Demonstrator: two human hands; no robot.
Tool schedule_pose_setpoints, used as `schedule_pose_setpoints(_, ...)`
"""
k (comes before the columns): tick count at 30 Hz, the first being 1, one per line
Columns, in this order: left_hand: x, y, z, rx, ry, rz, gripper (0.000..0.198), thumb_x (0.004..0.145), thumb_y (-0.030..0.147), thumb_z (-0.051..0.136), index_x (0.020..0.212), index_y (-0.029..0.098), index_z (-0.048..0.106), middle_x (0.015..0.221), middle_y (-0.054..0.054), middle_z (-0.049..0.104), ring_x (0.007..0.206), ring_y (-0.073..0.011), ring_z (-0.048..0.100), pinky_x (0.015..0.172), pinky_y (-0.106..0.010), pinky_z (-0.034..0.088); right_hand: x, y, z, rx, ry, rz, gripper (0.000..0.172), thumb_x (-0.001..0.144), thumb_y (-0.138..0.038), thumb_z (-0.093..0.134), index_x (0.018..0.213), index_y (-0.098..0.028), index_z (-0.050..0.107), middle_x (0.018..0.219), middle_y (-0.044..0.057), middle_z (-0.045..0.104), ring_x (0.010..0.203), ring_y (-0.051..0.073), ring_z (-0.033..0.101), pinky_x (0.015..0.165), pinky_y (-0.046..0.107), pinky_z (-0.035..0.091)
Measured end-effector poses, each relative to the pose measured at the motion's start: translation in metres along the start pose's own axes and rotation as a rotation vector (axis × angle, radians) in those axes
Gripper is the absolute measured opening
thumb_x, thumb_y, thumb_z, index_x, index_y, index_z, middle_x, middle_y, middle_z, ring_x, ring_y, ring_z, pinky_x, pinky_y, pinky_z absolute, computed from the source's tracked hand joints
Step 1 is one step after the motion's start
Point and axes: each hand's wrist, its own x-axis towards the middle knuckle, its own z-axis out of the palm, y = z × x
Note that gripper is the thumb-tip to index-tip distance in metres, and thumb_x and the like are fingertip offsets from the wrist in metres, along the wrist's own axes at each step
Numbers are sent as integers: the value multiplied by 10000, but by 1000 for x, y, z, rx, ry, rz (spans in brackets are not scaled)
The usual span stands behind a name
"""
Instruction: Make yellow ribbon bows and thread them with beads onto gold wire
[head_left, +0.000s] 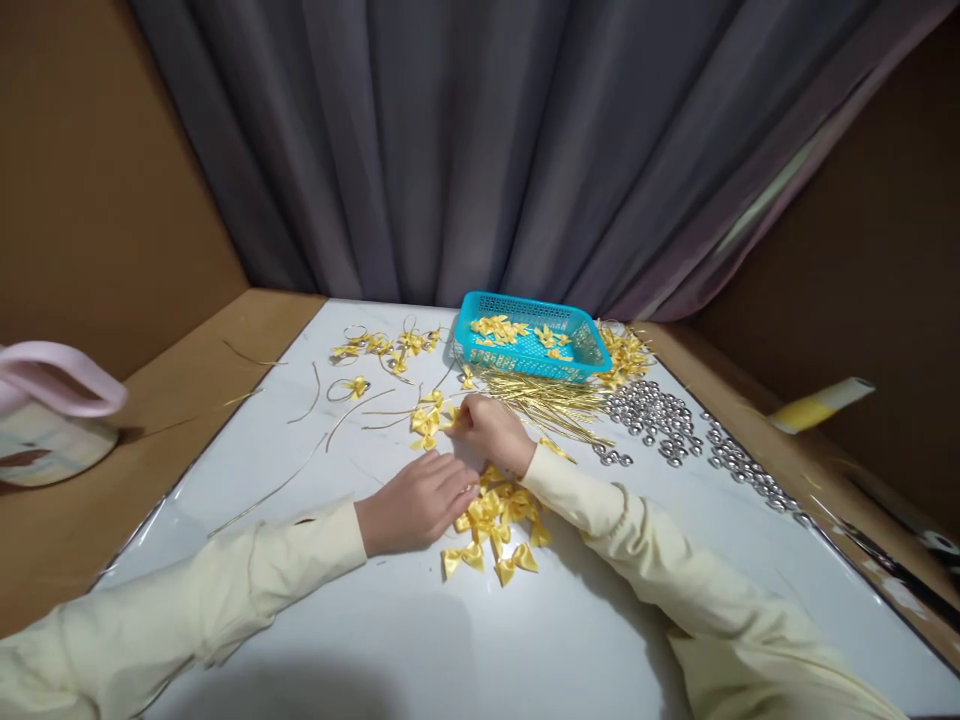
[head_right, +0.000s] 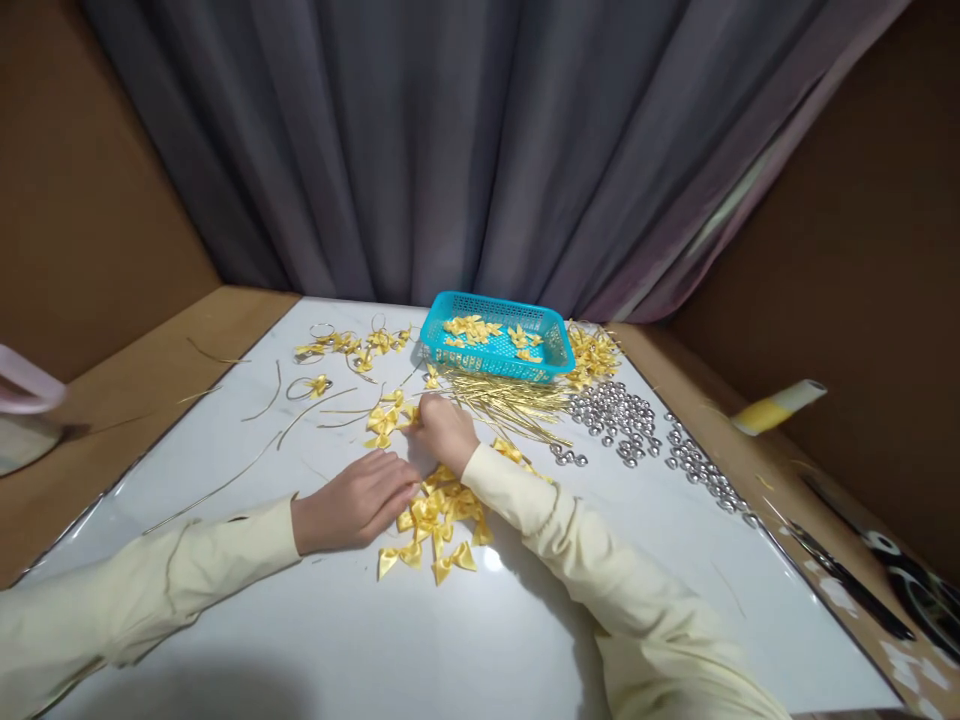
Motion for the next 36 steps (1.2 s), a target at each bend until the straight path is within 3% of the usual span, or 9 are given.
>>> schedule_pose_setpoints(3, -2, -5, -2, 1, 183, -89, 135, 925, 146, 368, 994, 127, 483, 924, -103, 612, 834, -210, 527, 734, -338, 386, -2, 1, 3, -30, -14, -35, 58, 814, -195, 584, 850, -154, 604, 843, 71, 673, 742, 172, 610, 585, 226, 351)
schedule_pose_setpoints(7, -1, -12, -4, -2, 265, -277, 202, 922, 201, 416, 1113, 140, 443, 1169, -149, 550, 1102, -262, 465, 885, -410, 355, -30, 1, -11, -75, -18, -123, 119, 826, -73, 500, 889, -145, 571, 891, 92, 638, 811, 184, 584, 626, 241, 357)
schedule_pose_setpoints(10, 0, -5, -6, -123, 209, -346, 214, 915, 248, 443, 1111, 163, 453, 1145, -127, 569, 1084, -257, 488, 894, -420, 361, -60, -3, -20, -99, -44, -198, 123, 816, -43, 506, 866, -145, 554, 873, 107, 618, 845, 213, 571, 628, 259, 351)
schedule_pose_setpoints(13, -1, 11, -8, -334, 90, -404, 185, 905, 249, 454, 1074, 182, 486, 989, -79, 626, 922, -214, 560, 824, -368, 425, -87, -3, -20, -72, -75, -271, 140, 825, -43, 499, 889, -162, 535, 813, 75, 617, 740, 190, 575, 605, 256, 353)
schedule_pose_setpoints(16, -1, 23, -9, -549, 33, -494, 177, 899, 257, 456, 1055, 197, 515, 962, -57, 649, 867, -186, 596, 777, -311, 472, -105, 1, -16, 118, -68, -307, 136, 843, -60, 472, 908, -178, 489, 797, 53, 622, 673, 167, 579, 572, 239, 365)
schedule_pose_setpoints(20, 0, 27, -9, -781, 21, -632, 189, 891, 298, 483, 1034, 194, 553, 923, -39, 661, 829, -169, 619, 710, -259, 491, -117, 5, -15, 361, 11, -270, 141, 870, -94, 440, 964, -196, 416, 825, 46, 633, 702, 166, 604, 586, 235, 399)
schedule_pose_setpoints(27, 1, 30, -7, -1053, 38, -806, 249, 862, 340, 555, 1044, 171, 546, 695, 5, 633, 669, -137, 578, 636, -239, 459, -118, 7, -9, 260, 117, -317, 67, 886, -130, 422, 868, -187, 453, 776, 60, 614, 656, 172, 559, 580, 250, 389)
schedule_pose_setpoints(33, -2, 29, -5, -1078, -19, -810, 278, 875, 357, 541, 1088, 179, 517, 728, -9, 662, 689, -152, 592, 652, -261, 464, -115, 9, -7, 276, 82, -244, 77, 861, -103, 466, 832, -171, 489, 747, 51, 607, 644, 160, 550, 582, 244, 375)
schedule_pose_setpoints(36, -3, 25, -6, -848, -29, -678, 224, 907, 317, 495, 1090, 191, 521, 764, -16, 684, 699, -159, 596, 679, -289, 449, -115, 10, -9, 335, 37, -223, 93, 831, -86, 514, 800, -171, 494, 724, 30, 591, 633, 145, 536, 572, 230, 363)
